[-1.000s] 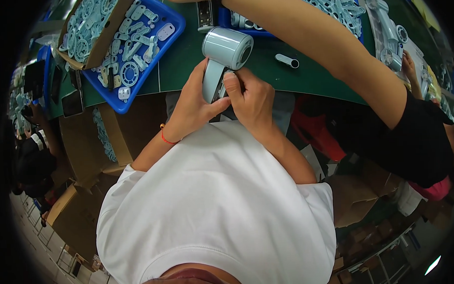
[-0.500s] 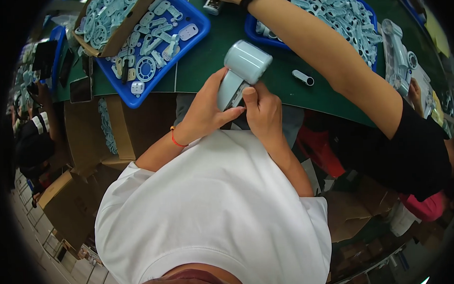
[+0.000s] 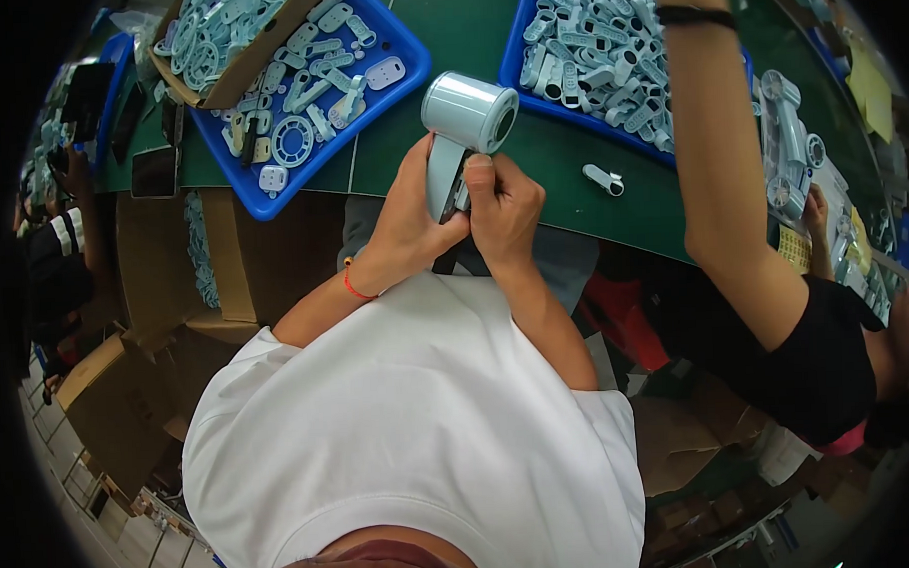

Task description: Assemble small handheld portable fans at a factory workstation.

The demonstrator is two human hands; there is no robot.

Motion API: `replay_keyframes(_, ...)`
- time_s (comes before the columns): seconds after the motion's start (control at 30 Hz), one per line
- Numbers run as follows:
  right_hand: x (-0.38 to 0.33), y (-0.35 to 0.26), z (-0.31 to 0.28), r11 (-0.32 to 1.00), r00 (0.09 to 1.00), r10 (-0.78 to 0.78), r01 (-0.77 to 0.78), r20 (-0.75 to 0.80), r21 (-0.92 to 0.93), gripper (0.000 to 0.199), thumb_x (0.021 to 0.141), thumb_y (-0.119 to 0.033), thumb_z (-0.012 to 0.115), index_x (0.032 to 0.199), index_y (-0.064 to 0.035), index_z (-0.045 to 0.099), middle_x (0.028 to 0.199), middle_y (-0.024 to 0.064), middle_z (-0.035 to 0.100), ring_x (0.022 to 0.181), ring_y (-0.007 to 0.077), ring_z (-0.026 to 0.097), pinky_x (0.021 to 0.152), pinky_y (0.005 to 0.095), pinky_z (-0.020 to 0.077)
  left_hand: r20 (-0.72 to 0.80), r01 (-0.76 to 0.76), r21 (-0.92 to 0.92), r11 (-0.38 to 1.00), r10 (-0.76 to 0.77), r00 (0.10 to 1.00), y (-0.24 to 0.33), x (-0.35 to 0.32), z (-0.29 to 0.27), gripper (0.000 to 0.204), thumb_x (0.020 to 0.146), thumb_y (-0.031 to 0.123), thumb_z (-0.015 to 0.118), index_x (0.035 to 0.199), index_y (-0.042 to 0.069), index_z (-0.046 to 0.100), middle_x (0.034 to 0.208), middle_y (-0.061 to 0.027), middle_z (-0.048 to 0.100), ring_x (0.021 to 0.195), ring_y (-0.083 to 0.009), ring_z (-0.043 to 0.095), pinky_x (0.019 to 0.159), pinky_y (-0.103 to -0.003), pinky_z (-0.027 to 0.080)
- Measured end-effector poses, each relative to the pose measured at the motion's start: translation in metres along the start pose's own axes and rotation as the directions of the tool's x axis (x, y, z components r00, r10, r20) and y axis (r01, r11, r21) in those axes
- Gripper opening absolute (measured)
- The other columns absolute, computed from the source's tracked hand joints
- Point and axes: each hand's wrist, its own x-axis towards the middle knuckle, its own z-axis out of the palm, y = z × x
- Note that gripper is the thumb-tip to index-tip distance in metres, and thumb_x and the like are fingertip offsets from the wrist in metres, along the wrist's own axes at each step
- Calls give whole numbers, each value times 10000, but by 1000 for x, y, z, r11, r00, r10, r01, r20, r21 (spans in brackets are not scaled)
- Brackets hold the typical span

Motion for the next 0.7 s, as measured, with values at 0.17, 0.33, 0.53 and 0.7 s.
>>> replay_keyframes(0.17, 6, -8, 2, 1000, 1000, -2, 2, 5, 31, 537, 904, -470, 518, 676, 16, 518, 563, 36, 466, 567, 113, 405, 507, 303, 356, 40, 13, -122, 992, -8, 999, -2, 4, -6, 811, 649, 103, 652, 1335, -63, 253, 1246, -231, 421, 1152, -362, 456, 978, -379, 370)
replay_keyframes(0.33, 8, -10, -7, 998, 987, 7, 2, 163, -56, 526, 866, -513, 548, 988, -2, 543, 798, 119, 563, 719, 201, 526, 609, 334, 424, 48, 42, -318, 947, -28, 998, -3, 14, -11, 827, 658, 122, 659, 1350, -39, 237, 1222, -206, 434, 1145, -322, 462, 981, -348, 357)
replay_keyframes(0.53, 9, 2, -9, 971, 949, 28, -100, 314, 217, 580, 758, -320, 754, 1180, -1, 515, 1085, 121, 592, 988, 208, 578, 810, 313, 467, 45, -353, 192, 916, 351, 935, -11, 18, -5, 809, 657, 90, 676, 1352, 14, 269, 1240, -190, 319, 1171, -343, 348, 989, -419, 324)
replay_keyframes(0.7, 7, 15, -7, 919, 981, -150, 91, 127, 383, 451, 789, -81, 674, 1182, -13, 464, 1086, 111, 548, 978, 196, 561, 861, 334, 461, -35, -258, 5, 966, 258, 965, -17, 5, -19, 545, 694, 22, 619, 1220, 4, 480, 1141, -149, 384, 1065, -262, 450, 911, -341, 398)
